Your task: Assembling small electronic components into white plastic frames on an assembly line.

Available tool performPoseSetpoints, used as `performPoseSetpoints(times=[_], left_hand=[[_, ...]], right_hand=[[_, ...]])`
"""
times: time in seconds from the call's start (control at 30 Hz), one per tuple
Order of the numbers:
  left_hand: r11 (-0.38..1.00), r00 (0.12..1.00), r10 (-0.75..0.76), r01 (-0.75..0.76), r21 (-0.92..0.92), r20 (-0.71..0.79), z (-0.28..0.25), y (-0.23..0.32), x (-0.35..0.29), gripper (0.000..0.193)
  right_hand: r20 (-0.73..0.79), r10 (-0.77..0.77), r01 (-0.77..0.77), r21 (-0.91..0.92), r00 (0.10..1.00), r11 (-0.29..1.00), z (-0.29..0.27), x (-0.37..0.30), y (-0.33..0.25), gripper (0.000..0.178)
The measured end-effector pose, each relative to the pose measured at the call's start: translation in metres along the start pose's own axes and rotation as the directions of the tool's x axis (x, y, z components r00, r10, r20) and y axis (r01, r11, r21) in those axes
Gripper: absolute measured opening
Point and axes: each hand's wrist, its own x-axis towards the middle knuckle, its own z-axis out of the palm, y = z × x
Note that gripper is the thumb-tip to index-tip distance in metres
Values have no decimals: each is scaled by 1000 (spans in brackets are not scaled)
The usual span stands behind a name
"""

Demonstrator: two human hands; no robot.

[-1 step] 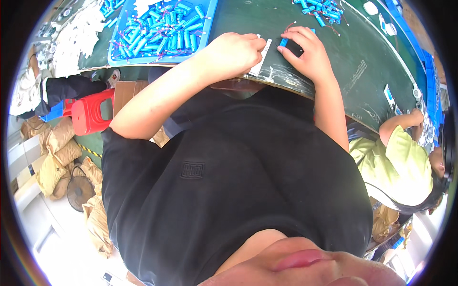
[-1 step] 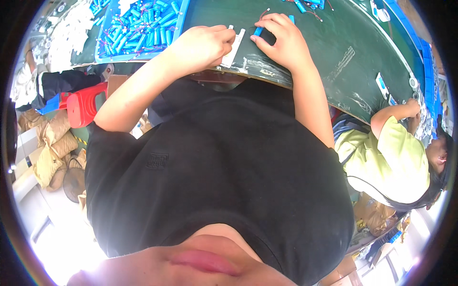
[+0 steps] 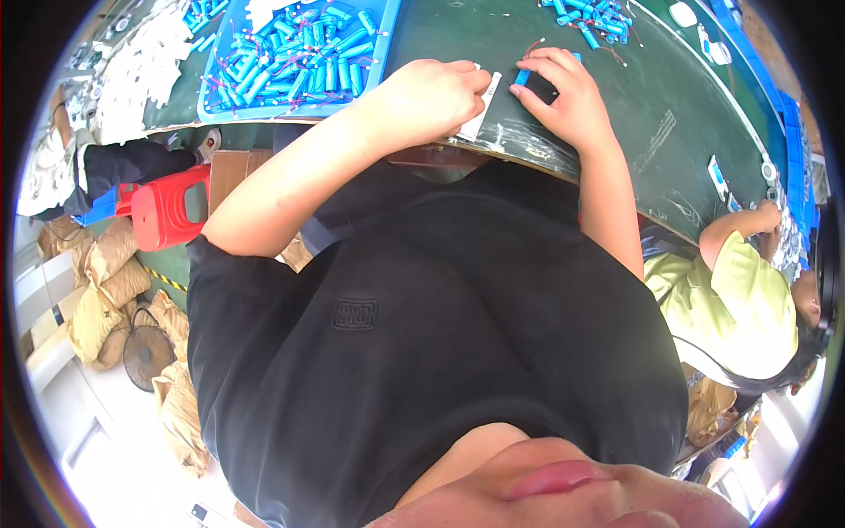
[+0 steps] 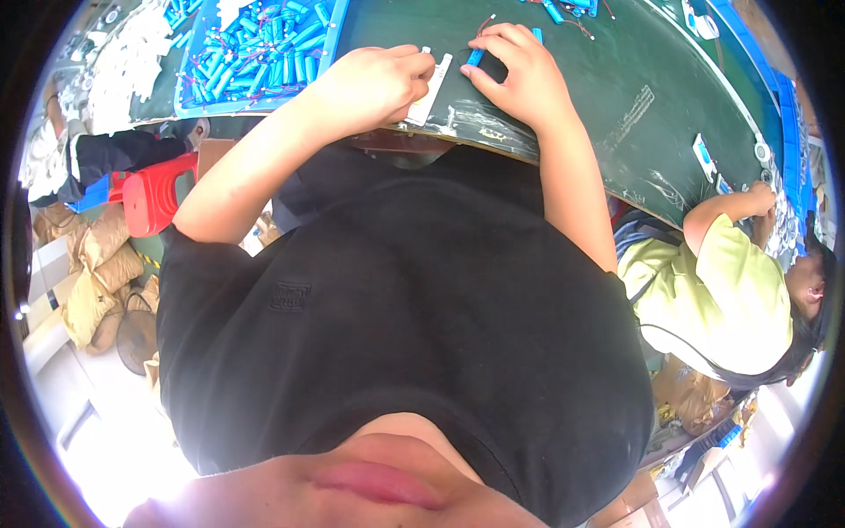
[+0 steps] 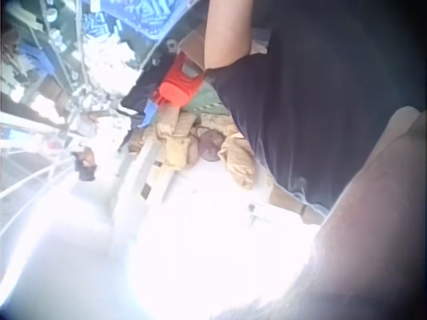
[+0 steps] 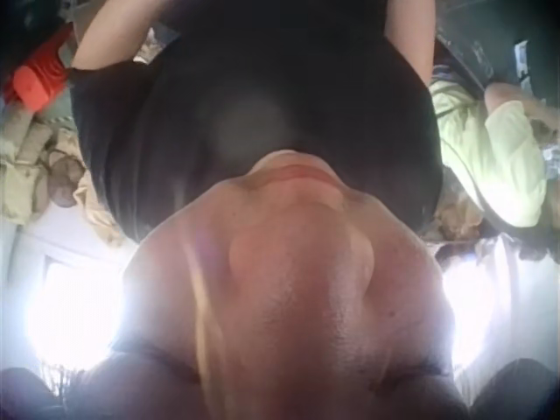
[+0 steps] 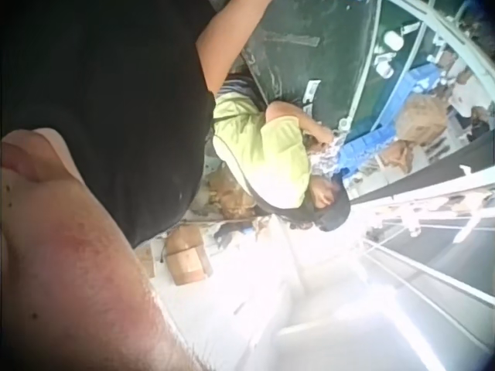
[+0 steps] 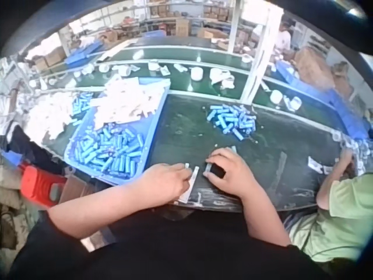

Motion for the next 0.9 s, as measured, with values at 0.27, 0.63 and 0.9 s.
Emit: performPoseSetpoints(times=[0.27, 0.63, 0.9], left_hand=[[999, 1000, 23, -23, -37, -1, -2, 1, 0, 10], [987, 998, 14, -24, -156, -67, 8, -8, -7, 21], [998, 999, -28, 28, -56, 16, 1, 6, 1, 11]], right_hand=[[1, 18, -18, 4, 1000, 1000, -2, -1, 0, 32], [-66, 74, -74, 4, 995, 997, -2, -4, 8, 42], [-72, 34, -37, -32, 997, 999, -2, -5, 5, 41]])
